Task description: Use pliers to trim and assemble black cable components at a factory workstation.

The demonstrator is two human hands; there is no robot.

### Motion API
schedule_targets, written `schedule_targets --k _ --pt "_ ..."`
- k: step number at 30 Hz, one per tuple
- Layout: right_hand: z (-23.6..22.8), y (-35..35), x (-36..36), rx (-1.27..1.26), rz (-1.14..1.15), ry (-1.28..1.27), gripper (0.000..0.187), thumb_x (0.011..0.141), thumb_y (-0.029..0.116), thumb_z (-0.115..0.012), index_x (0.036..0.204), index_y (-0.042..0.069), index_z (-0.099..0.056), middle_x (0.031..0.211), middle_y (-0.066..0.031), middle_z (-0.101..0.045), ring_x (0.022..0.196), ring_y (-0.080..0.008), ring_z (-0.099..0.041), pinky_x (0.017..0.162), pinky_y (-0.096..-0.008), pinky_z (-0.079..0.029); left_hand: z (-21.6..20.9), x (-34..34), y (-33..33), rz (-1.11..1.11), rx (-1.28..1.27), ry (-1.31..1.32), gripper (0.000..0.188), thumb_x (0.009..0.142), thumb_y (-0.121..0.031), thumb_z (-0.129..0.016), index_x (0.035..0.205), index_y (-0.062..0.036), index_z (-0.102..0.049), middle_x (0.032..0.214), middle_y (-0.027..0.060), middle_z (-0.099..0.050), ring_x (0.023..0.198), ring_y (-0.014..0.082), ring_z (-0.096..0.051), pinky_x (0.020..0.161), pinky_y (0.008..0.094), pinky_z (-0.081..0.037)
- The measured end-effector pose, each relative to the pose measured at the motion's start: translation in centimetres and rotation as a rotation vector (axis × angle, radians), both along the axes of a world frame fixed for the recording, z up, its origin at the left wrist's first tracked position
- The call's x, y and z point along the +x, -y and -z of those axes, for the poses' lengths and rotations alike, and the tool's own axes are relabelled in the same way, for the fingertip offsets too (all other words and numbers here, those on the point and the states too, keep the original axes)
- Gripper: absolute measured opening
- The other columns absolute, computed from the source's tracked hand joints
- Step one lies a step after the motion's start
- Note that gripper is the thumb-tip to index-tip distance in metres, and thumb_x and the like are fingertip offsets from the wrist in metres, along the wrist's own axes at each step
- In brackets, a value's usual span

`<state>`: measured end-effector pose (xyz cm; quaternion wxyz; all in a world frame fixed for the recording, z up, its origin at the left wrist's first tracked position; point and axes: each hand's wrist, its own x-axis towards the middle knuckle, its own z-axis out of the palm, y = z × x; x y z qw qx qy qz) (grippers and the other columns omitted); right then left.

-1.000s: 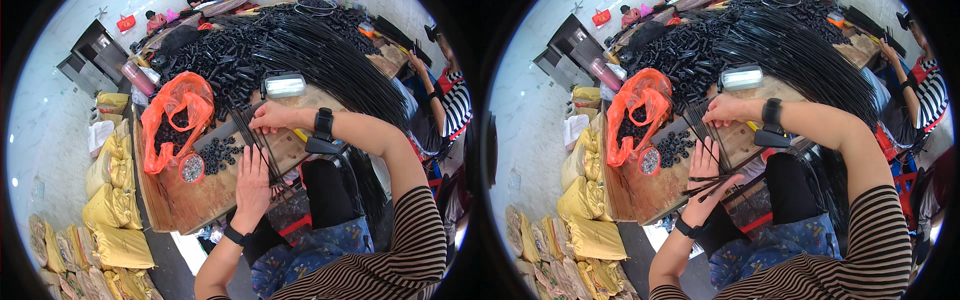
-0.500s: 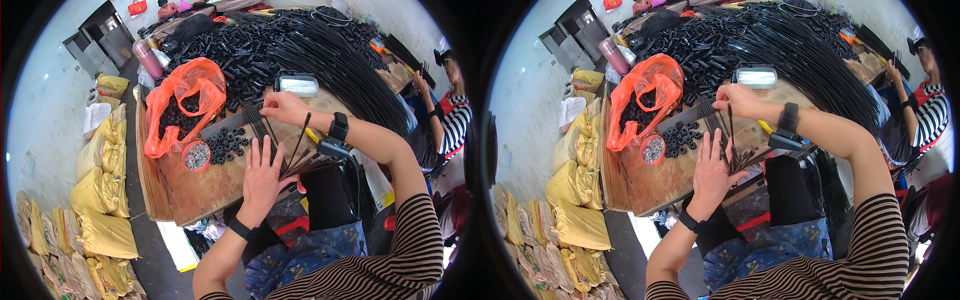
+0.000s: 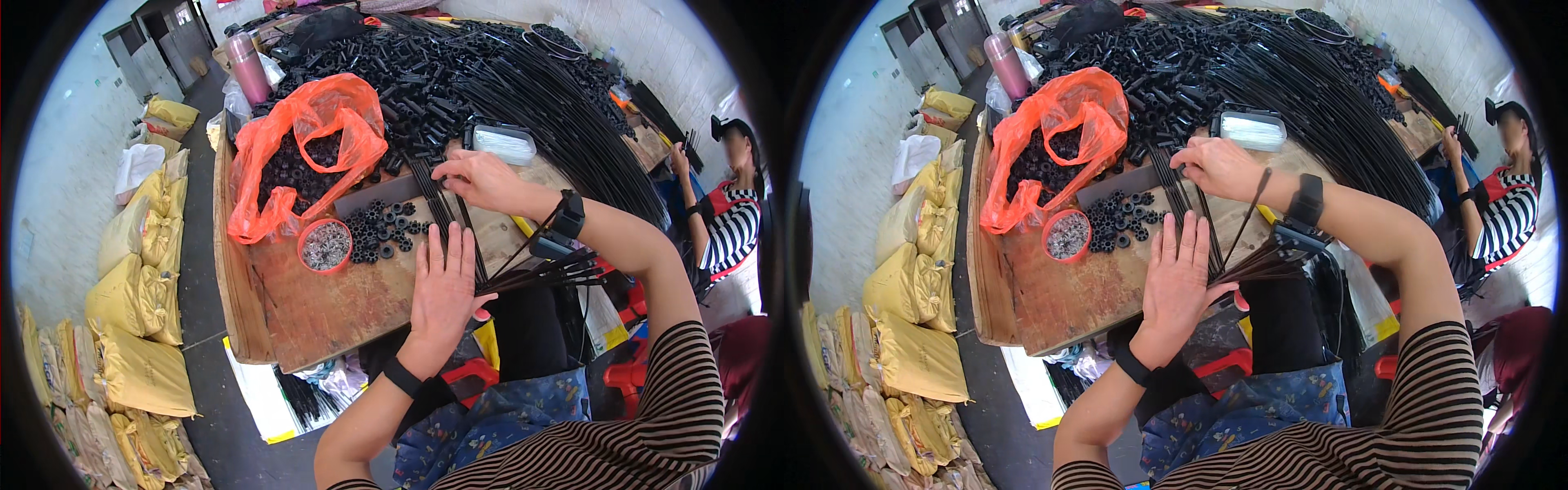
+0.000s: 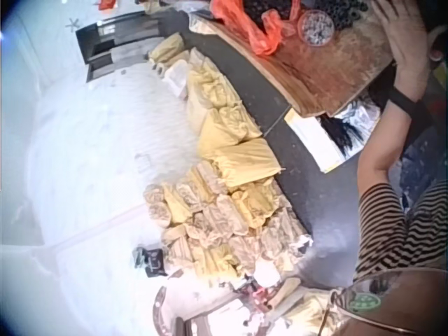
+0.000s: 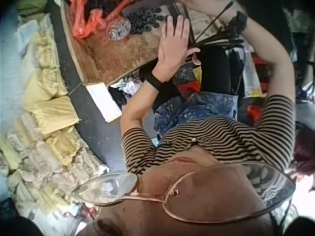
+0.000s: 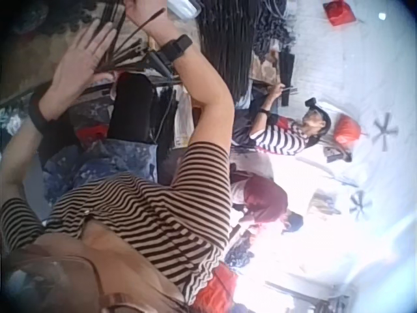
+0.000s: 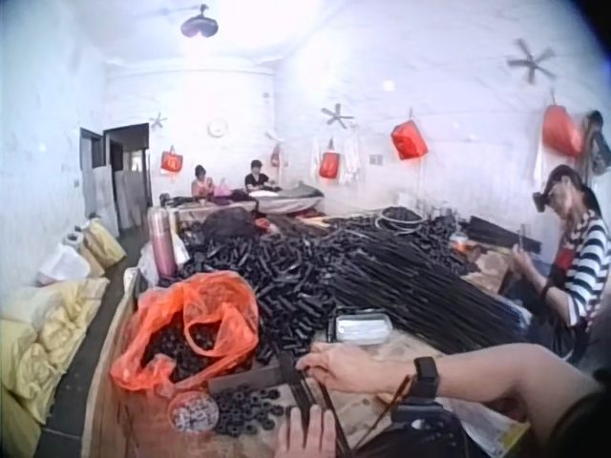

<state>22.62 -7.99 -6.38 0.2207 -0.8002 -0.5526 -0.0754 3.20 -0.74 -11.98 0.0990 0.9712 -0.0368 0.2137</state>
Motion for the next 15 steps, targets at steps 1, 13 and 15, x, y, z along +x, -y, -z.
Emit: schedule_targets --k 1,13,15 --pt "-0.1 -0.1 -0.1 -0.030 -0.002 0.025 0.018 0.081 0.011 -0.058 0.097 0.009 -0.066 0.082 -0.0111 -0.060 0.080 -0.0307 -0.062 0.070 -0.0434 -0.049 0.0 0.0 0.0 -0.006 0.005 -0.002 0.099 0.070 -0.060 -0.065 0.140 0.0030 -0.034 0.144 0.0202 -0.037 0.135 0.0402 -0.031 0.111 0.0473 -0.026" --pt "-1.8 -2.5 -0.1 -0.271 0.189 -0.422 0.025 0.090 0.022 -0.059 0.077 0.002 -0.067 0.062 -0.0063 -0.063 0.048 -0.0162 -0.056 0.049 -0.0321 -0.045 0.1 0.1 0.0 -0.038 0.012 -0.014 0.102 0.068 -0.061 -0.067 0.140 0.0028 -0.034 0.144 0.0219 -0.036 0.136 0.0385 -0.030 0.111 0.0476 -0.026" --pt "-1.8 -3.2 0.2 -0.288 0.257 -0.631 0.025 0.089 0.024 -0.059 0.079 0.003 -0.068 0.062 -0.0052 -0.063 0.048 -0.0134 -0.054 0.045 -0.0298 -0.043 0.2 0.1 0.0 -0.041 0.013 -0.013 0.102 0.068 -0.061 -0.067 0.141 0.0028 -0.034 0.144 0.0224 -0.036 0.136 0.0383 -0.031 0.111 0.0476 -0.026"
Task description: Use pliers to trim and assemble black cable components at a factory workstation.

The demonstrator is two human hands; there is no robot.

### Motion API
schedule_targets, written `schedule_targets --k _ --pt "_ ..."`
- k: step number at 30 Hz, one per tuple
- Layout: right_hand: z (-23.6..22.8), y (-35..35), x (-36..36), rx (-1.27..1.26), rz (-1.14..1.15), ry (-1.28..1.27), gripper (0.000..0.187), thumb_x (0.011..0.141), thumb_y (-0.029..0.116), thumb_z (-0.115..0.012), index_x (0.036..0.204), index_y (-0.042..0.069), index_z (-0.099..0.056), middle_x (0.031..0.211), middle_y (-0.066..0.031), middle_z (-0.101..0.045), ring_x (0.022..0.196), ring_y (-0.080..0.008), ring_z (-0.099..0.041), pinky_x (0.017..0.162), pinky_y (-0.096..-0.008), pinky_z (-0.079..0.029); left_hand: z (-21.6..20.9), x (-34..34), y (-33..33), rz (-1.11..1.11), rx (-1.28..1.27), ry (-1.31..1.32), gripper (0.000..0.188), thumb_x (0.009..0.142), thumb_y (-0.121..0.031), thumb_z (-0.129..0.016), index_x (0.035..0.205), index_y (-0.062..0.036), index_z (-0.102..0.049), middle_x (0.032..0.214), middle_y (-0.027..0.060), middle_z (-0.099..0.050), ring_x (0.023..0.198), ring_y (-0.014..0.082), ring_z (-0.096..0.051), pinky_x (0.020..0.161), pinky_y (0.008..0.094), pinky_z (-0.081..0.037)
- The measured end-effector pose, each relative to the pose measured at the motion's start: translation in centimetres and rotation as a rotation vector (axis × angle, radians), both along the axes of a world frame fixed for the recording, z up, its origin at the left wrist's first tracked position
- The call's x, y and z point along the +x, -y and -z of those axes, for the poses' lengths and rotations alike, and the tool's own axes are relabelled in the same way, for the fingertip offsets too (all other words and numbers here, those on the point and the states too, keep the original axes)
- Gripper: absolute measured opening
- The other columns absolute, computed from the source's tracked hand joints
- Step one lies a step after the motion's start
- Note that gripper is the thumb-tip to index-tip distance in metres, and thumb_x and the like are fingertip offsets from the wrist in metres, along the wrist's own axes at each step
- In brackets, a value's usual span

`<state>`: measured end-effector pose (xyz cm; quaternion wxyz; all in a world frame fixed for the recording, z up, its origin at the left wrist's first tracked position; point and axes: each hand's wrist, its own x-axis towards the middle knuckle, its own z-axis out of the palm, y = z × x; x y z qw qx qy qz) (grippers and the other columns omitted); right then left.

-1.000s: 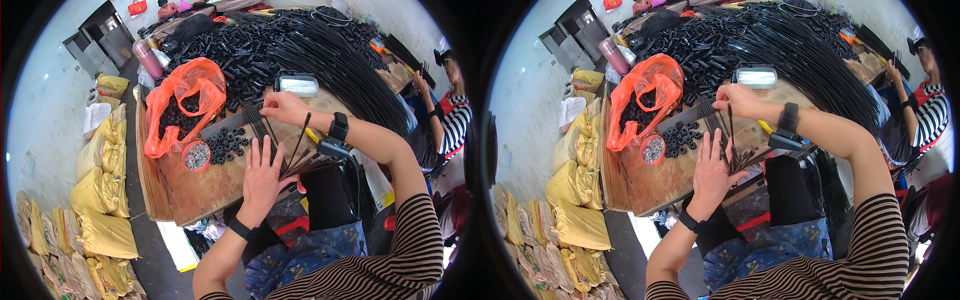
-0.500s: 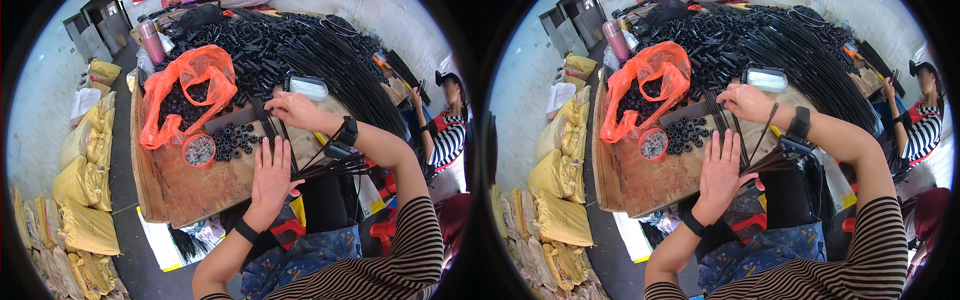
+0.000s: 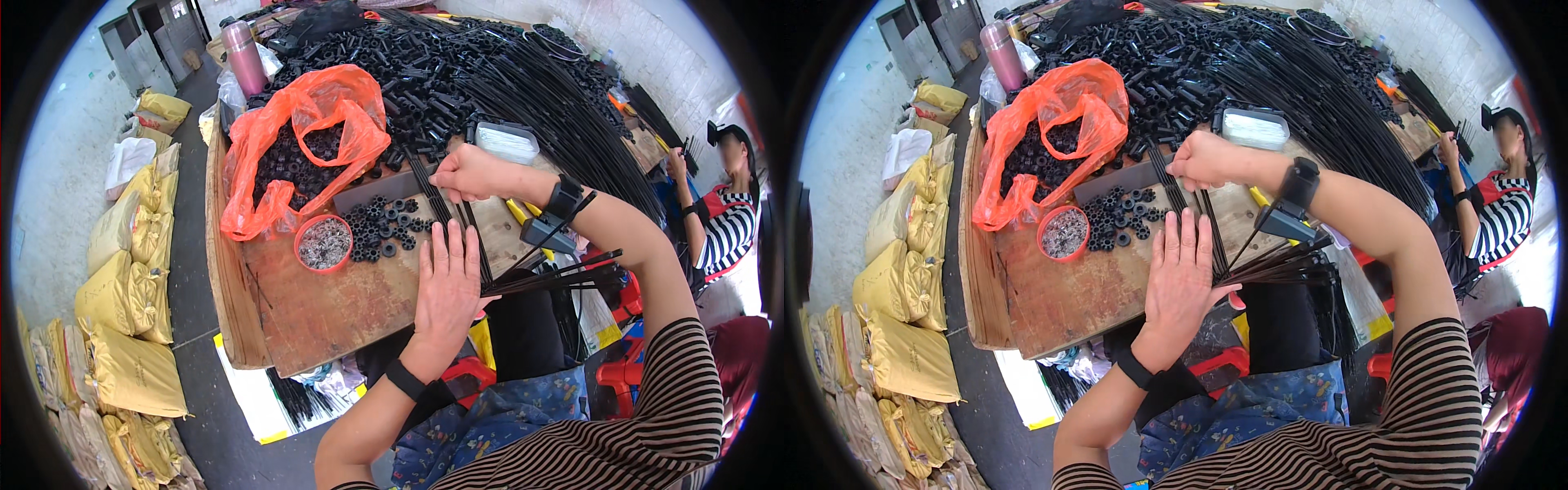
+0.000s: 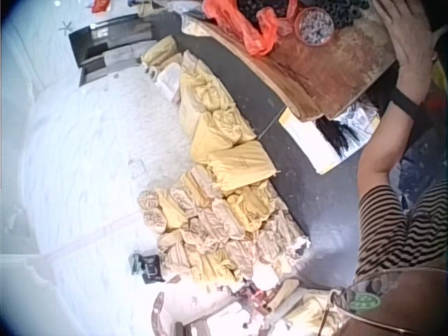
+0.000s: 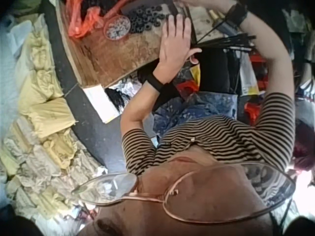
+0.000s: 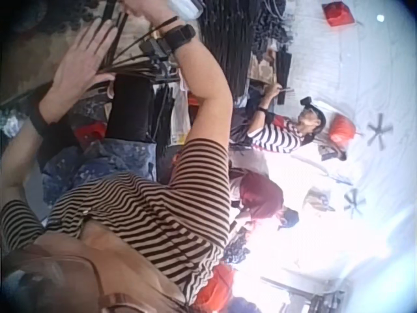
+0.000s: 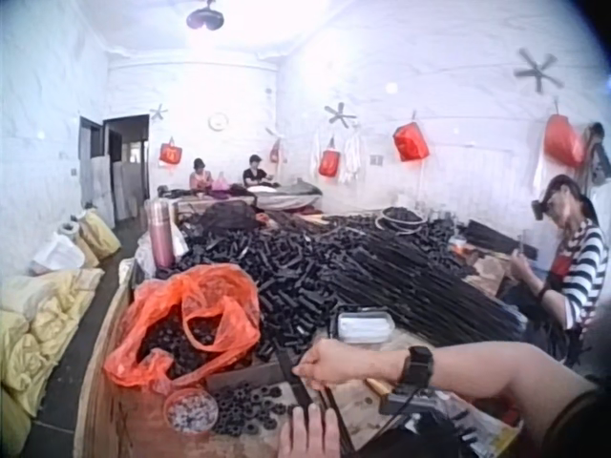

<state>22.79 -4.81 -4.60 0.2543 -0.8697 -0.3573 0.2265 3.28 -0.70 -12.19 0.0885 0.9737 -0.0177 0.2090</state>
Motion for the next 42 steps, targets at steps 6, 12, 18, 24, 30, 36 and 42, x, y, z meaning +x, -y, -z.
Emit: schedule_targets --k 6,12,18,24,30,36,42 --pt "0.4 1.1 0.4 0.143 0.091 -0.349 0.026 0.091 0.025 -0.057 0.078 0.003 -0.063 0.064 -0.0009 -0.060 0.047 -0.0069 -0.051 0.038 -0.0219 -0.036 -0.4 -0.1 0.2 0.002 0.001 0.003 0.104 0.067 -0.061 -0.067 0.140 0.0043 -0.033 0.143 0.0234 -0.036 0.136 0.0380 -0.032 0.111 0.0465 -0.026" --pt "0.9 2.0 0.9 0.214 0.060 -0.478 0.030 0.096 0.031 -0.054 0.083 0.005 -0.059 0.068 0.0005 -0.058 0.054 -0.0054 -0.052 0.042 -0.0193 -0.039 -0.1 -0.4 0.1 -0.010 -0.094 0.044 0.112 0.065 -0.060 -0.070 0.140 0.0107 -0.026 0.144 0.0275 -0.033 0.136 0.0406 -0.029 0.112 0.0469 -0.026" --pt "1.3 2.4 1.9 0.385 0.044 -0.472 0.030 0.096 0.031 -0.053 0.084 0.004 -0.057 0.070 -0.0032 -0.060 0.059 -0.0092 -0.059 0.050 -0.0225 -0.052 -0.1 0.2 -0.1 0.014 -0.102 0.035 0.102 0.066 -0.056 -0.072 0.135 0.0105 -0.038 0.146 0.0259 -0.032 0.136 0.0407 -0.029 0.111 0.0474 -0.027" --pt "0.0 3.0 1.5 0.536 0.223 -0.525 0.028 0.096 0.029 -0.052 0.086 0.003 -0.057 0.074 -0.0040 -0.061 0.055 -0.0083 -0.057 0.050 -0.0197 -0.051 -0.8 0.3 -0.1 0.065 -0.092 0.104 0.087 0.067 -0.055 -0.073 0.135 -0.0063 -0.048 0.140 0.0237 -0.042 0.130 0.0429 -0.037 0.110 0.0480 -0.028" --pt "-0.9 5.6 2.7 0.677 0.362 -0.575 0.028 0.096 0.022 -0.051 0.087 -0.003 -0.059 0.073 -0.0080 -0.062 0.057 -0.0153 -0.061 0.056 -0.0253 -0.057 -0.7 0.1 0.3 0.074 0.010 0.102 0.077 0.071 -0.049 -0.075 0.131 -0.0073 -0.052 0.135 0.0245 -0.047 0.125 0.0448 -0.042 0.105 0.0495 -0.034" --pt "-1.5 8.4 3.7 0.819 0.464 -0.650 0.029 0.098 0.022 -0.049 0.088 -0.003 -0.059 0.076 -0.0092 -0.062 0.061 -0.0172 -0.062 0.059 -0.0279 -0.058 -0.8 -0.2 0.3 0.078 0.052 0.124 0.077 0.070 -0.047 -0.075 0.130 -0.0049 -0.052 0.135 0.0219 -0.047 0.127 0.0432 -0.040 0.105 0.0490 -0.034" --pt "-3.2 12.1 5.8 0.991 0.544 -0.688 0.022 0.099 0.023 -0.049 0.091 0.005 -0.059 0.084 -0.0035 -0.063 0.070 -0.0123 -0.062 0.068 -0.0255 -0.056 -0.5 0.1 0.3 0.052 0.052 0.079 0.077 0.076 -0.058 -0.064 0.129 -0.0043 -0.052 0.139 0.0198 -0.044 0.134 0.0396 -0.033 0.110 0.0473 -0.027"
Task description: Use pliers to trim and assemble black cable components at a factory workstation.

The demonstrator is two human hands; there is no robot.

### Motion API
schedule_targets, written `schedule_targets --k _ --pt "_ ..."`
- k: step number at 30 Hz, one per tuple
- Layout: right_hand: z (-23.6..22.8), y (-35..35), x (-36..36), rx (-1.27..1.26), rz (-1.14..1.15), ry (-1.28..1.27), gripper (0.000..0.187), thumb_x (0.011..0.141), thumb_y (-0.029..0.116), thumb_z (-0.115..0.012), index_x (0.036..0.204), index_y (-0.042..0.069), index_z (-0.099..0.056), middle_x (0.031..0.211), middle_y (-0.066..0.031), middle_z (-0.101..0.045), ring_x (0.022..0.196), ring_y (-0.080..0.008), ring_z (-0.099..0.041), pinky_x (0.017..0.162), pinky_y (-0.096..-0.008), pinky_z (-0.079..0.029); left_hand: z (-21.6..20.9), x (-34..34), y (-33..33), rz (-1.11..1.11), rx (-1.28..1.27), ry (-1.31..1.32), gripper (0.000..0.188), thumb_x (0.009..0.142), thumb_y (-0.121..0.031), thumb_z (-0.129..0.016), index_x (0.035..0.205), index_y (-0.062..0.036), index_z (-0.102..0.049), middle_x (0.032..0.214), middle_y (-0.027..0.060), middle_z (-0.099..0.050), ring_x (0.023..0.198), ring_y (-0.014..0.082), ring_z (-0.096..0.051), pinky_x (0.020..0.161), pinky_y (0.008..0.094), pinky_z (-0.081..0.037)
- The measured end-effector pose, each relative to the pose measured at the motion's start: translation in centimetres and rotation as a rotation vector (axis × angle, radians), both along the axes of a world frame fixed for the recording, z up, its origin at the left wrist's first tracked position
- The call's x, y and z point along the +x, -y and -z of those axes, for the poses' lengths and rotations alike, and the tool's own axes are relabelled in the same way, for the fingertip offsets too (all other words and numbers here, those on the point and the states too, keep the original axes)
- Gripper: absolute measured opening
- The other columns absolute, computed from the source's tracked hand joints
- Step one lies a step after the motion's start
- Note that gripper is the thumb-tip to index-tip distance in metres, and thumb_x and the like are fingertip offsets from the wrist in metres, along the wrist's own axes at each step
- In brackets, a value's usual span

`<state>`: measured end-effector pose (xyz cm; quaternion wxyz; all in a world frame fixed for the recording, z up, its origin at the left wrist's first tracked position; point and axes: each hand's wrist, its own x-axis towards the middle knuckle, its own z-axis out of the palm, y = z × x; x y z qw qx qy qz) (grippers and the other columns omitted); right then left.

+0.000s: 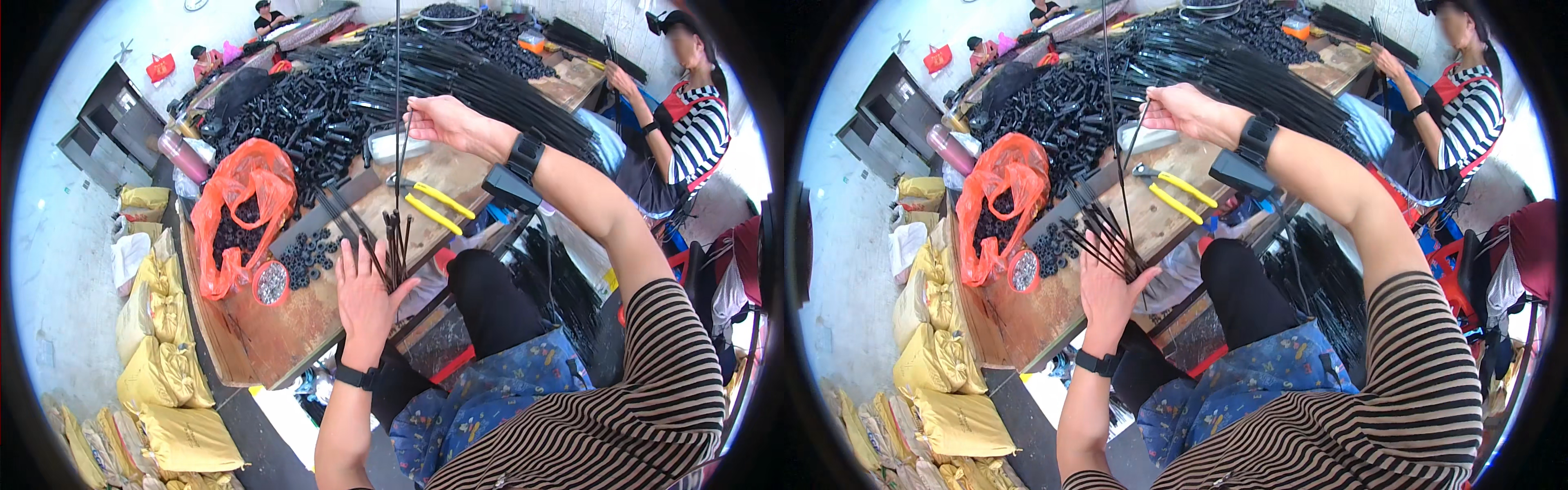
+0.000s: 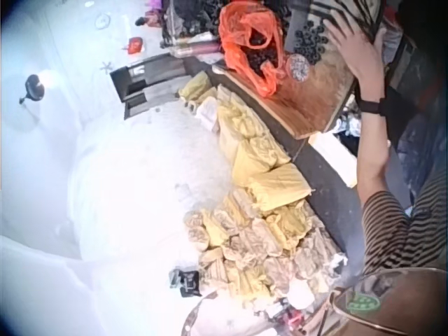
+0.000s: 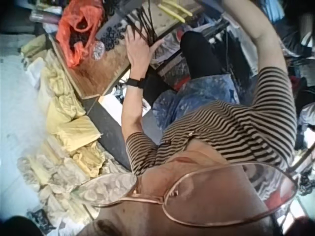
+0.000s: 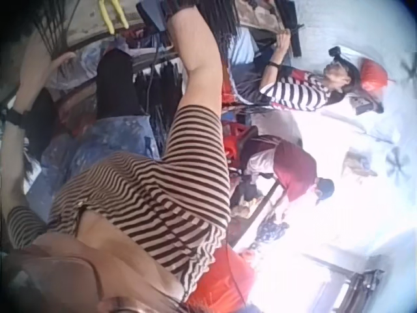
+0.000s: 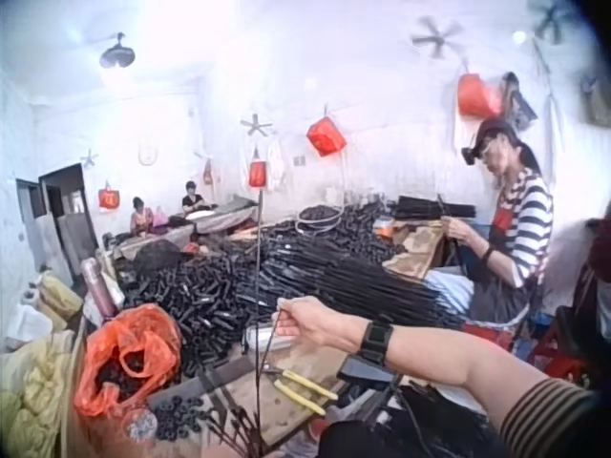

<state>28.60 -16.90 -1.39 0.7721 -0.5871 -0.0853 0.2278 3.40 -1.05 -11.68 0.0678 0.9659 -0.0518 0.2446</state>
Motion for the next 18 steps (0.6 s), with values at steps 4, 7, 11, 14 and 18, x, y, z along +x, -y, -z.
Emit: schedule_targets --k 4,7,11,14,18 --pt "-1.3 1.7 0.6 0.127 0.093 0.009 0.023 0.098 0.022 -0.053 0.096 0.000 -0.060 0.088 -0.0079 -0.065 0.074 -0.0152 -0.064 0.073 -0.0267 -0.058 -0.4 -0.4 -0.1 -0.031 0.018 -0.024 0.078 0.076 -0.057 -0.065 0.127 -0.0006 -0.053 0.141 0.0185 -0.044 0.133 0.0390 -0.034 0.110 0.0474 -0.027" --pt "-2.4 2.6 -0.1 0.201 0.120 0.041 0.025 0.097 0.020 -0.052 0.095 -0.004 -0.059 0.087 -0.0130 -0.064 0.076 -0.0219 -0.067 0.072 -0.0306 -0.060 -0.3 -0.4 0.2 0.004 -0.028 0.026 0.074 0.073 -0.050 -0.073 0.123 0.0011 -0.054 0.133 0.0206 -0.049 0.131 0.0423 -0.035 0.108 0.0486 -0.030" --pt "-2.8 3.1 -0.7 0.204 0.054 0.112 0.020 0.095 0.022 -0.058 0.097 0.002 -0.057 0.093 -0.0119 -0.066 0.080 -0.0192 -0.067 0.075 -0.0308 -0.059 -0.5 -0.5 0.4 0.003 -0.014 0.013 0.079 0.071 -0.050 -0.074 0.125 0.0024 -0.051 0.136 0.0227 -0.047 0.130 0.0420 -0.036 0.108 0.0486 -0.029" --pt "-3.2 2.5 -1.6 0.257 0.075 0.147 0.019 0.094 0.019 -0.060 0.090 0.001 -0.055 0.087 -0.0129 -0.066 0.078 -0.0208 -0.069 0.070 -0.0331 -0.061 -0.4 -0.6 0.2 -0.008 0.036 -0.013 0.081 0.076 -0.058 -0.065 0.129 0.0010 -0.050 0.138 0.0209 -0.045 0.132 0.0412 -0.035 0.110 0.0484 -0.027" --pt "-3.9 2.6 -2.5 0.261 0.090 0.229 0.019 0.092 0.022 -0.064 0.089 0.007 -0.053 0.088 -0.0096 -0.067 0.077 -0.0179 -0.069 0.070 -0.0307 -0.060 -0.3 -0.5 0.4 0.009 0.034 0.005 0.081 0.076 -0.058 -0.066 0.127 0.0026 -0.051 0.138 0.0214 -0.045 0.132 0.0407 -0.036 0.110 0.0485 -0.028"
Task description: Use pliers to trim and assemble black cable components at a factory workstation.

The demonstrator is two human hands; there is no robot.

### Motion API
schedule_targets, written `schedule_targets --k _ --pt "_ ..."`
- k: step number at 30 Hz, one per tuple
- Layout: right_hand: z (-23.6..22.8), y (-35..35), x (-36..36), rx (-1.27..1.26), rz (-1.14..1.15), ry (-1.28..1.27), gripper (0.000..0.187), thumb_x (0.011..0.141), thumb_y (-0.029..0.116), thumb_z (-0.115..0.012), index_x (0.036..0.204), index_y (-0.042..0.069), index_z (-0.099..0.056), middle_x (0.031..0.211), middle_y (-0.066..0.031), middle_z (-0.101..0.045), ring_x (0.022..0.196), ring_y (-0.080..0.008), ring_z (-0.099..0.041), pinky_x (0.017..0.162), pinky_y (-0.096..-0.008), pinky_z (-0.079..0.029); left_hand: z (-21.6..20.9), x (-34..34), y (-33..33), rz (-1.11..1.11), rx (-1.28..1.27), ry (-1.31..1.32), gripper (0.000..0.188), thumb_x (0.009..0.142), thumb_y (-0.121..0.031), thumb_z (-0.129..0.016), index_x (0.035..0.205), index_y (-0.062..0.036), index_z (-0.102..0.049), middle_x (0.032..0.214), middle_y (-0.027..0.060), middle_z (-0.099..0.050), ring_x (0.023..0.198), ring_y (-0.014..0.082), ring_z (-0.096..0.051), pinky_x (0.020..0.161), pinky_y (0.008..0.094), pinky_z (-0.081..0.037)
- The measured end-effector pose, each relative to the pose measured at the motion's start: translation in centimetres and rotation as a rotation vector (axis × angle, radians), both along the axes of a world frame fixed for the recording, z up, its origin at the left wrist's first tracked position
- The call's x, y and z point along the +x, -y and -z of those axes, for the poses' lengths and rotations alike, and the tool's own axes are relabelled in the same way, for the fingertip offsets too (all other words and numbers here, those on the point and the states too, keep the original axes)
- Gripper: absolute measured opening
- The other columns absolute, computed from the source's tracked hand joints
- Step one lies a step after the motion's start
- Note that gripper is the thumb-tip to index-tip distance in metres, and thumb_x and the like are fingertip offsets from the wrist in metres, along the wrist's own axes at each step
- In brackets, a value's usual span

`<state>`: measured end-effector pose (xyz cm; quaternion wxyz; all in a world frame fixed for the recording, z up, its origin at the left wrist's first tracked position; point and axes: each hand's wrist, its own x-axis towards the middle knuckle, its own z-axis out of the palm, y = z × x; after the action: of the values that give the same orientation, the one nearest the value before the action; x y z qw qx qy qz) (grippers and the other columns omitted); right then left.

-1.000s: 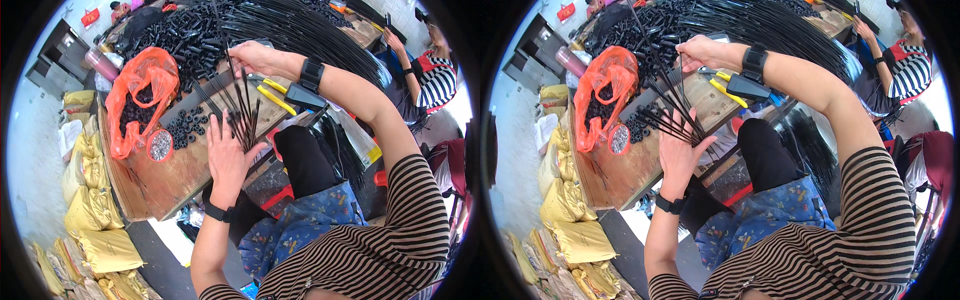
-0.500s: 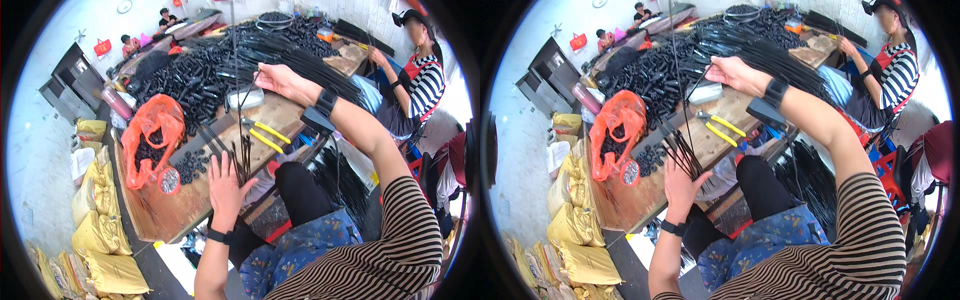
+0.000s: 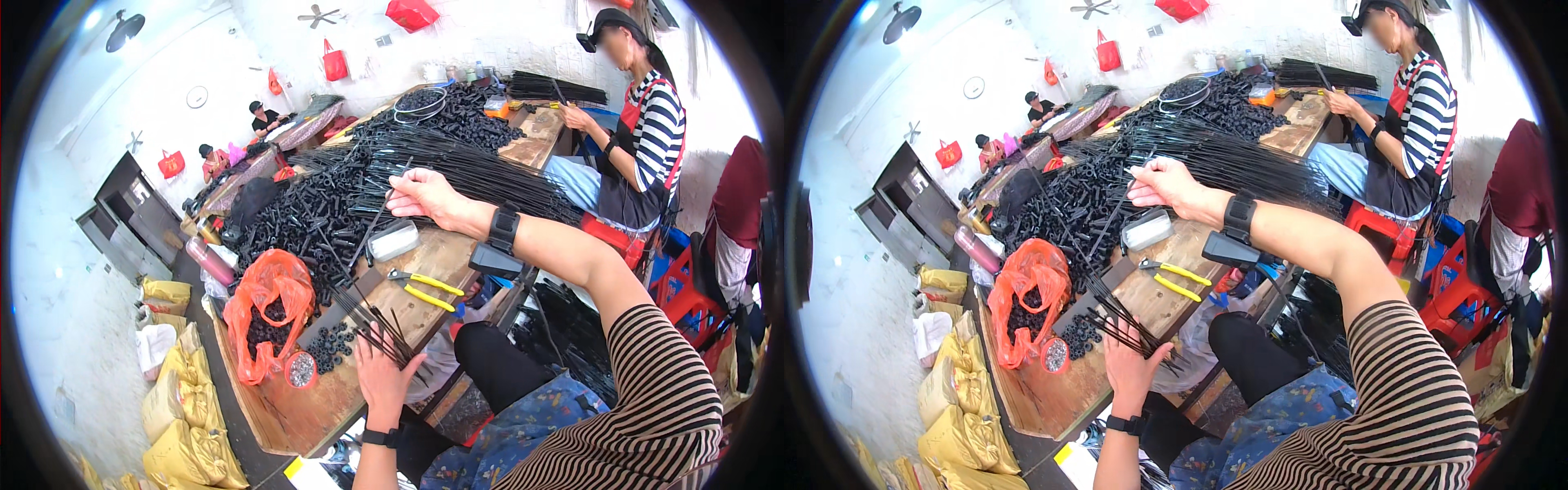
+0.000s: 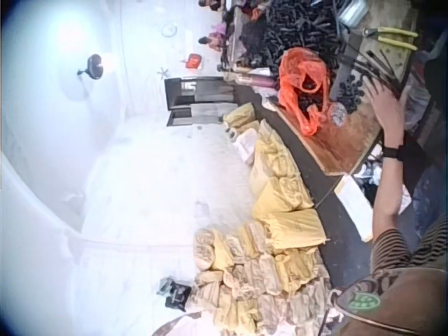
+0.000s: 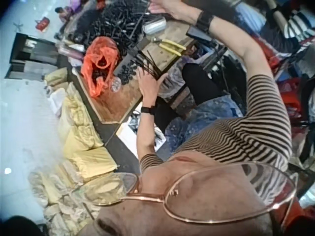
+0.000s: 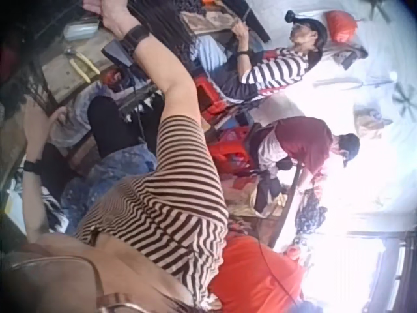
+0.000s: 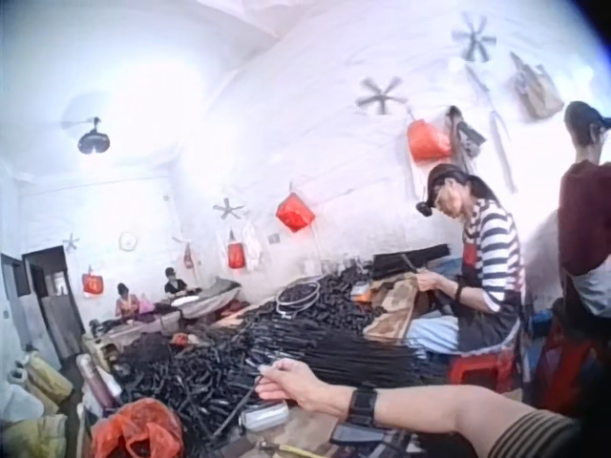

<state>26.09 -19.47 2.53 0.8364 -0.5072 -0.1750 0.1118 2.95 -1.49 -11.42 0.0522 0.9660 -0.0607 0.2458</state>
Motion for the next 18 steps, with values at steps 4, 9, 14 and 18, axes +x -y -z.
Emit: schedule_targets --k 4,9,14,18 --pt "-0.6 -0.6 -0.6 -0.003 0.038 0.041 0.019 0.092 0.020 -0.063 0.087 0.004 -0.053 0.085 -0.0123 -0.066 0.074 -0.0194 -0.068 0.066 -0.0315 -0.061 0.6 0.1 -0.2 0.005 0.021 0.038 0.082 0.073 -0.054 -0.072 0.129 0.0004 -0.048 0.134 0.0218 -0.047 0.128 0.0419 -0.039 0.108 0.0490 -0.030" --pt "-0.5 -1.4 -0.7 -0.016 0.031 0.043 0.019 0.092 0.020 -0.063 0.087 0.004 -0.053 0.085 -0.0122 -0.066 0.073 -0.0191 -0.068 0.065 -0.0309 -0.061 0.4 -0.2 -0.3 0.001 -0.025 0.018 0.081 0.072 -0.051 -0.074 0.129 0.0012 -0.049 0.137 0.0223 -0.046 0.129 0.0426 -0.038 0.107 0.0491 -0.031" --pt "-0.4 -0.9 -0.2 -0.031 0.032 0.053 0.021 0.091 0.019 -0.064 0.091 0.001 -0.054 0.087 -0.0125 -0.065 0.076 -0.0209 -0.069 0.069 -0.0322 -0.060 0.3 0.2 -0.2 0.014 -0.021 0.025 0.079 0.074 -0.051 -0.072 0.129 0.0019 -0.050 0.139 0.0235 -0.044 0.130 0.0430 -0.037 0.108 0.0486 -0.030" --pt "-0.7 -0.9 -0.1 -0.033 0.057 0.050 0.021 0.092 0.021 -0.064 0.092 0.001 -0.054 0.088 -0.0135 -0.065 0.076 -0.0208 -0.068 0.069 -0.0308 -0.060 0.1 0.0 -0.1 -0.009 0.005 0.023 0.077 0.076 -0.052 -0.070 0.130 0.0005 -0.050 0.139 0.0243 -0.044 0.130 0.0429 -0.037 0.109 0.0486 -0.028"
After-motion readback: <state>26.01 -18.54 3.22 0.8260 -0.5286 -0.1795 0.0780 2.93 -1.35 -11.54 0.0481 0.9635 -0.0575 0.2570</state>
